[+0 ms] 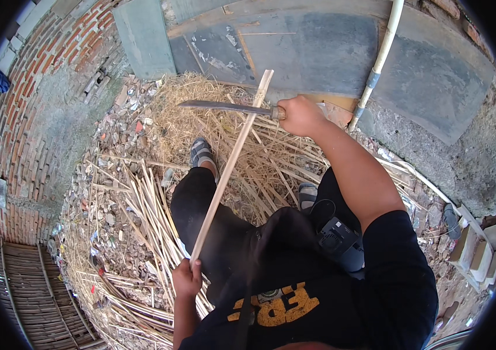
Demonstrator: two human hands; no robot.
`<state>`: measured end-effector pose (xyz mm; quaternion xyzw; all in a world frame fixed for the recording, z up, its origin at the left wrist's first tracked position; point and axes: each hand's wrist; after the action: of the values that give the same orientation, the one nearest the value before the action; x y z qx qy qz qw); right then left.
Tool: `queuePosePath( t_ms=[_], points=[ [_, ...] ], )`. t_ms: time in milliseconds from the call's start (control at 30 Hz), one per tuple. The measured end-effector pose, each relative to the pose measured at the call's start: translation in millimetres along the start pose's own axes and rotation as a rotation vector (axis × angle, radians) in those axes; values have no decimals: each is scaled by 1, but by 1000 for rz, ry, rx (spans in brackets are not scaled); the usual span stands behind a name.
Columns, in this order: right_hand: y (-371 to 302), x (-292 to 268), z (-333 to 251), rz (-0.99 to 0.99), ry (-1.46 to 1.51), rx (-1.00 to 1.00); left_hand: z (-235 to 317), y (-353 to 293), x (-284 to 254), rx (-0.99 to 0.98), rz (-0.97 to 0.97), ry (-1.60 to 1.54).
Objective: The person shaves a thin strip of bamboo using a knife, repeatedly pulling the blade along the length of the wood while sitting on the ground.
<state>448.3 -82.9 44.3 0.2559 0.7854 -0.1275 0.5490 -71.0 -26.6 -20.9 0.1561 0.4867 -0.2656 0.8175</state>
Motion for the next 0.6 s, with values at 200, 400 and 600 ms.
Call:
queuePosePath(
  t_ms=[200,400,600],
  points=[
    [-5,-6,-17,-110,-141,-190,-7,0,6,47,50,-28],
    [11,-1,23,24,-93,69,-8,3,-1,82,29,-31],
    [-13,-8,-23,-35,-152,-205,-2,0,5,-41,26,-78]
  ],
)
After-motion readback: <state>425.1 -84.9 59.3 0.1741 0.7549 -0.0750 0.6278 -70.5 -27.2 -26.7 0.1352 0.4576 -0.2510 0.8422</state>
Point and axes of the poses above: each hand's wrist, its own y-axis towards the middle knuckle, its own x-axis out of the palm, z = x × y, and after that the axes turned 4 degrees about -y, right-handed
